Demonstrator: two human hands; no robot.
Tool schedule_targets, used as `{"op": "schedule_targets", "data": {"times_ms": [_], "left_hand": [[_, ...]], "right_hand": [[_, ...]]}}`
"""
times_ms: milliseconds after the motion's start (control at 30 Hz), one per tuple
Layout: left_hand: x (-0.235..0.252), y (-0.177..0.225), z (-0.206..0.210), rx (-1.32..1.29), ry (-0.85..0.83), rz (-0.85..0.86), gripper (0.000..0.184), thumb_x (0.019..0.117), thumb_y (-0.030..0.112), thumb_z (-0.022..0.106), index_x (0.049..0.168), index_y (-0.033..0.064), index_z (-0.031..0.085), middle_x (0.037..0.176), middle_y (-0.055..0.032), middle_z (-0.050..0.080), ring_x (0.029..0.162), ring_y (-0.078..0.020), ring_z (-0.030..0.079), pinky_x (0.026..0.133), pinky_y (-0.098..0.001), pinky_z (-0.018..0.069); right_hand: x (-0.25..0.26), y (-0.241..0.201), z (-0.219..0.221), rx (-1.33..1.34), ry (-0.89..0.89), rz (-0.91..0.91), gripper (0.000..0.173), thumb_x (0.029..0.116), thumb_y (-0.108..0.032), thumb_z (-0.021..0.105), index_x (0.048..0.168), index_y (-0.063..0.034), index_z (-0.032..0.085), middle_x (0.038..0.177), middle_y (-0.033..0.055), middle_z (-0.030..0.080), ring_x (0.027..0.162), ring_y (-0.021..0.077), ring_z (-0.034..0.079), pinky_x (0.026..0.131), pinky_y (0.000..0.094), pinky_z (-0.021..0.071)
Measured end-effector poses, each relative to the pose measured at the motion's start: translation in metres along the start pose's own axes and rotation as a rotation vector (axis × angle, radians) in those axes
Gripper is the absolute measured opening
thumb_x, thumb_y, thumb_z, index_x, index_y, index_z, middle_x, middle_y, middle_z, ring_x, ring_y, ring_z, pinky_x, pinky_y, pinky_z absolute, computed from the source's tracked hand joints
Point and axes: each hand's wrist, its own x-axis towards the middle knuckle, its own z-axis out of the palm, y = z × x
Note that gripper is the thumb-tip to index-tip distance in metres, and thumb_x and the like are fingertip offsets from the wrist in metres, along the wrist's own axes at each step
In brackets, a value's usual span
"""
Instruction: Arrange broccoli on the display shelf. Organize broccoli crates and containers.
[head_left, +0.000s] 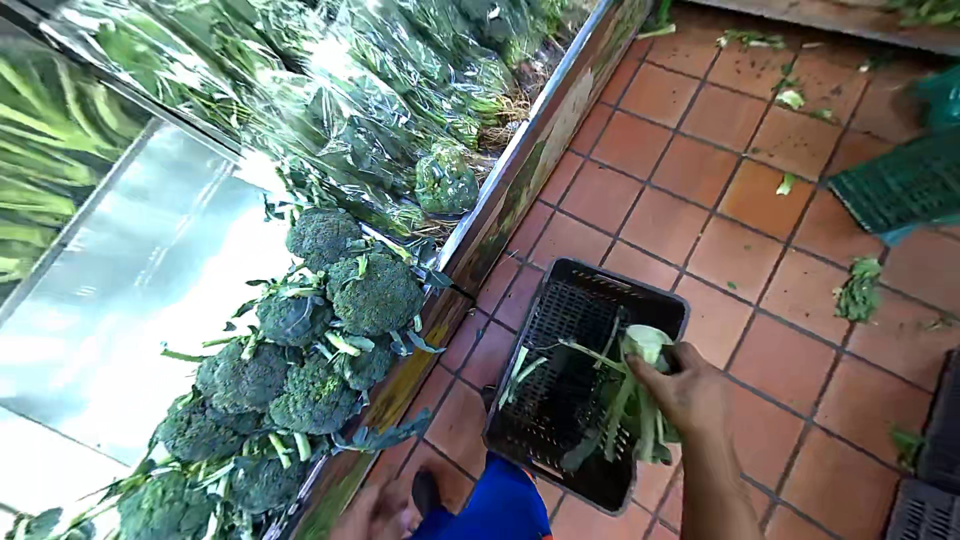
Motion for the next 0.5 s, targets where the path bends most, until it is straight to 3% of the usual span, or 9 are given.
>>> {"op": "schedule_targets", "data": {"times_ms": [67,167,233,300,400,500], "left_hand": [[0.023,0.033,0.014,-0.021,-0.016,0.138,0.063,0.0982,0.029,0.069,0.151,0.0048,0.046,0.131,-0.0083,0.068,0.114,-0.0197,0.070,0.100,-0.0429,0.0582],[0.045,0.093,0.021,-0.066,-0.094,0.301,0.058,0.0988,0.032,0.067,0.149,0.0096,0.049,0.134,-0.0045,0.065,0.117,-0.0163,0.067,0.101,-0.0393,0.0575],[0.051,0.127,0.016,0.014,-0.121,0.420,0.056,0.1005,0.039,0.064,0.149,0.0139,0.052,0.141,-0.0045,0.062,0.125,-0.0167,0.062,0.107,-0.0411,0.0524],[0.051,0.155,0.010,0.153,-0.096,0.540,0.060,0.1007,0.048,0.060,0.152,0.0177,0.050,0.152,-0.0047,0.053,0.140,-0.0198,0.050,0.118,-0.0482,0.0414],[0.048,0.181,0.006,0.291,0.029,0.750,0.087,0.0915,0.070,0.060,0.155,0.0113,0.046,0.162,-0.0106,0.042,0.153,-0.0283,0.033,0.126,-0.0588,0.0222],[0.039,0.192,-0.015,0.146,-0.020,0.736,0.119,0.0783,0.071,0.075,0.163,0.0049,0.024,0.168,-0.0181,0.027,0.154,-0.0329,0.029,0.125,-0.0558,0.0249]], "right_hand": [[0.004,-0.010,-0.023,0.031,-0.087,-0.093,0.052,0.0726,-0.058,0.079,0.096,-0.0120,0.071,0.074,0.0079,0.066,0.065,0.0278,0.064,0.058,0.0578,0.0524],[-0.001,-0.025,-0.055,0.412,-0.177,-0.243,0.041,0.0705,-0.043,0.081,0.093,-0.0109,0.069,0.070,0.0008,0.066,0.058,0.0140,0.063,0.052,0.0371,0.0549],[-0.011,-0.043,-0.068,0.716,-0.238,-0.350,0.042,0.0691,-0.043,0.085,0.094,-0.0140,0.069,0.075,-0.0017,0.069,0.062,0.0087,0.065,0.054,0.0283,0.0568],[-0.021,-0.072,-0.071,0.864,-0.274,-0.471,0.046,0.0692,-0.051,0.087,0.097,-0.0177,0.071,0.079,-0.0041,0.070,0.064,0.0061,0.065,0.056,0.0259,0.0572],[-0.043,-0.135,-0.068,0.907,-0.306,-0.598,0.045,0.0736,-0.054,0.084,0.100,-0.0202,0.071,0.083,-0.0062,0.071,0.068,0.0043,0.066,0.059,0.0241,0.0583],[-0.078,-0.219,-0.051,0.906,-0.281,-0.580,0.043,0.0735,-0.046,0.085,0.100,-0.0158,0.071,0.085,-0.0043,0.072,0.074,0.0067,0.069,0.065,0.0264,0.0602]]}}
